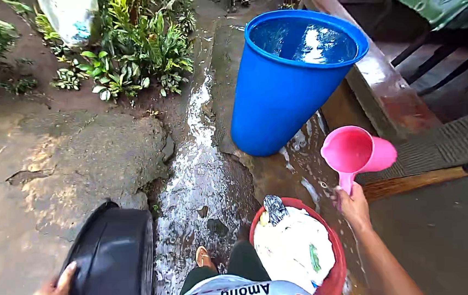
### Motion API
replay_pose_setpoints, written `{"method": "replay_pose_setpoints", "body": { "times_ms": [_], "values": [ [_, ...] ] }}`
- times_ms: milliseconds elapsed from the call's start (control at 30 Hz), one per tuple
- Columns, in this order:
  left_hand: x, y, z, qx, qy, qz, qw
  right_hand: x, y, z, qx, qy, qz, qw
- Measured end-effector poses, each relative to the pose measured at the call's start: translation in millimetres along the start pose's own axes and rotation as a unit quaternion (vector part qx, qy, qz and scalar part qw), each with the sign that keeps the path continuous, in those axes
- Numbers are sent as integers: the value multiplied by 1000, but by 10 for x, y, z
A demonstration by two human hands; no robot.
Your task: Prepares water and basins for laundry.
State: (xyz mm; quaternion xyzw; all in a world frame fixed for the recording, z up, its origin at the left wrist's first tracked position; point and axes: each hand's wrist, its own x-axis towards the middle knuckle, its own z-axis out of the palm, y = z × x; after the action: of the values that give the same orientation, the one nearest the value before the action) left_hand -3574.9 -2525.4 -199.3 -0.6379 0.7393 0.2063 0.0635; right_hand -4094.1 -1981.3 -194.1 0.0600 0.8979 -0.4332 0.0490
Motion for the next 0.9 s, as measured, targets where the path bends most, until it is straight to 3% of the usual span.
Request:
{"method": "replay_pose_setpoints", "body": {
  "times_ms": [100,200,367,500,667,800,900],
  "values": [
    [531,945,-410,-13,-5,110,994,149,-124,-207,-109,37,-30,993],
    [1027,1945,-377,2,5,215,977,562,-485,-255,-132,117,-51,983],
    [1877,3356,-58,36,1,278,960,2039,-1912,168,-188,178,-146,955],
    [2577,4377,259,43,19,300,953,3576,-3007,716,-271,135,-128,945],
    [2930,5680,349,46,-23,313,948,4923,-3503,1200,-410,27,-82,908],
    [3139,6262,528,59,-64,296,951,5246,-3507,1585,-311,-79,-50,946],
    [3207,6588,661,47,-77,300,950,5295,-3564,1662,-66,-117,18,991]
  ]
}}
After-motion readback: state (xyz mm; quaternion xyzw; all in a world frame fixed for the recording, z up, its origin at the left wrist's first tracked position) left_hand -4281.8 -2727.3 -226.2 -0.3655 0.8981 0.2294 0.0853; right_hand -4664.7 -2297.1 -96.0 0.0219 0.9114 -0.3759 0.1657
